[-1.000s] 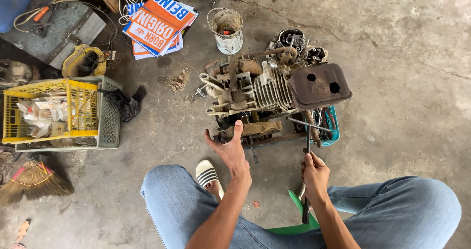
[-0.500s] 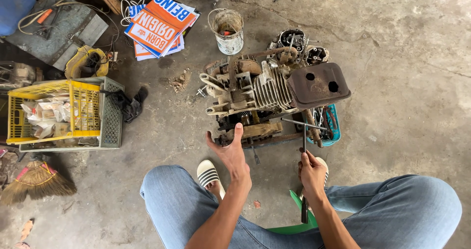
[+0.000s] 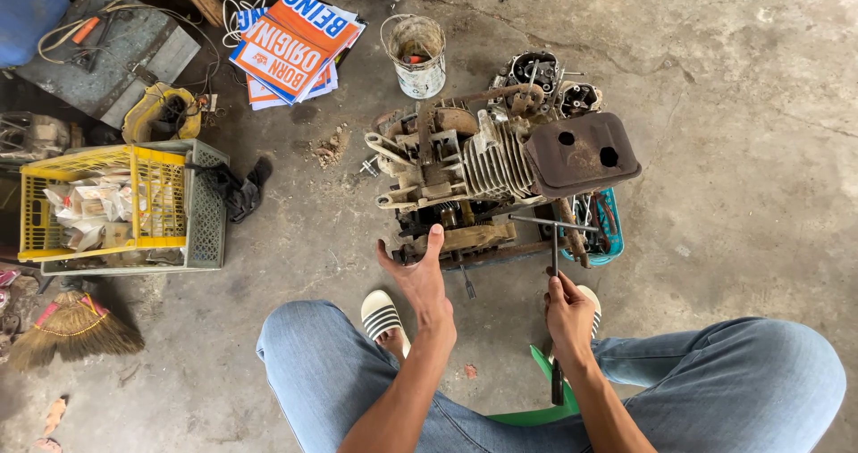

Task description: Disassembling a small engine to inspect and repair internal components using hand tools

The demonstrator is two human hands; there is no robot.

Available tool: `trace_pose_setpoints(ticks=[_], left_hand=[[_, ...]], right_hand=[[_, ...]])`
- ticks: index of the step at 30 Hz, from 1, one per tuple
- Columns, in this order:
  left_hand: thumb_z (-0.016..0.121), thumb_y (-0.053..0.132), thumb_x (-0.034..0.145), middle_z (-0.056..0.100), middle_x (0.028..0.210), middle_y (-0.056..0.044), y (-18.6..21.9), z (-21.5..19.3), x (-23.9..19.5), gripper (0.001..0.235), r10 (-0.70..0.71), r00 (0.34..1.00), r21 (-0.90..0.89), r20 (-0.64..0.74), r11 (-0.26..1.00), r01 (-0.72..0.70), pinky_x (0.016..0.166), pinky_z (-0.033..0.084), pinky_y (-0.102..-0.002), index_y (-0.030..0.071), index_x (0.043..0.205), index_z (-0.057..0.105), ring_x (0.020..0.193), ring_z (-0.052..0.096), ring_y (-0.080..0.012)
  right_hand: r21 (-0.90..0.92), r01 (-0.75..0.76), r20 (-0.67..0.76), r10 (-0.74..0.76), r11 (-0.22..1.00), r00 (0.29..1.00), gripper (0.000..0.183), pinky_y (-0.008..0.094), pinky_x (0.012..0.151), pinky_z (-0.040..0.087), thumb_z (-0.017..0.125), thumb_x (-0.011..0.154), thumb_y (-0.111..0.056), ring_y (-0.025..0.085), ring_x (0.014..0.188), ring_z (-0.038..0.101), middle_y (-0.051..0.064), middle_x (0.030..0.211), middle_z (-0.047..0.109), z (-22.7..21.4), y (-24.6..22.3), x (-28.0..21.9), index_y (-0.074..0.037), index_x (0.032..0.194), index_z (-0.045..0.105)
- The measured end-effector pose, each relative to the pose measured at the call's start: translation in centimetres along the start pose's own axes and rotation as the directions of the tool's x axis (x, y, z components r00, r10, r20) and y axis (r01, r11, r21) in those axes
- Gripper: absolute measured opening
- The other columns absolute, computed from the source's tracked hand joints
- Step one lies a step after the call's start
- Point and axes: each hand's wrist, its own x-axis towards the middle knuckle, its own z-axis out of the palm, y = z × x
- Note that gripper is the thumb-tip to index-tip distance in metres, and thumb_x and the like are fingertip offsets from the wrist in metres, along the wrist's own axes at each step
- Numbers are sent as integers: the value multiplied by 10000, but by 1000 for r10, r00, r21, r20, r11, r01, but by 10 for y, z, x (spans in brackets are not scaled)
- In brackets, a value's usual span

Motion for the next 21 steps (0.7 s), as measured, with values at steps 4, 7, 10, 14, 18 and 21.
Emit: trace_pose_setpoints(ticks=[4,7,10,14,18,21], left_hand=[[850,412,642,249,1624,-149,7,-6,3,1258,-58,997,41,49,998,56,1216,284,-445,123,1606,96,1481,313,-315],[848,374,654,359,1538,-142,9,-5,2,1202,-69,996,-10,54,997,70,1150,370,-374,110,1583,133,1375,453,-278],[874,340,619,491,1380,-122,-6,-8,8,1134,-60,997,-7,48,998,60,1095,420,-372,70,1533,258,1249,534,-257],[863,415,636,503,1371,-126,-12,-9,3,1106,-65,997,74,29,995,63,1090,399,-347,21,1506,304,1247,535,-244],[861,409,659,525,1263,-111,-14,-9,1,1003,-70,997,86,19,994,68,1019,427,-354,29,1437,353,1142,551,-232],[858,438,650,526,1240,-104,-15,-9,4,991,-57,998,105,23,993,54,1004,426,-347,28,1416,380,1121,550,-224]], right_hand=[[-54,-32,76,36,998,996,329,238,509,333,602,1012,-164,110,613,459,57,782,577,-1,-14,-13,5,1270,716],[-77,-1,81,8,997,997,316,232,503,335,602,1012,-163,103,602,463,38,739,557,-2,-6,-11,-4,1253,730],[-67,-57,102,64,996,993,325,222,484,331,597,1022,-183,92,595,453,29,746,549,-1,-12,-20,-34,1283,722],[-67,-113,86,119,991,989,332,222,469,318,607,1016,-183,90,572,441,42,726,566,-1,-12,-21,-44,1295,720],[-32,-84,107,87,996,990,315,222,471,322,602,1017,-169,90,588,444,33,759,559,-1,-15,-22,-26,1268,728],[-63,-40,110,46,997,993,322,224,493,336,599,1016,-172,92,609,453,32,786,571,-2,-14,-21,-19,1269,727]])
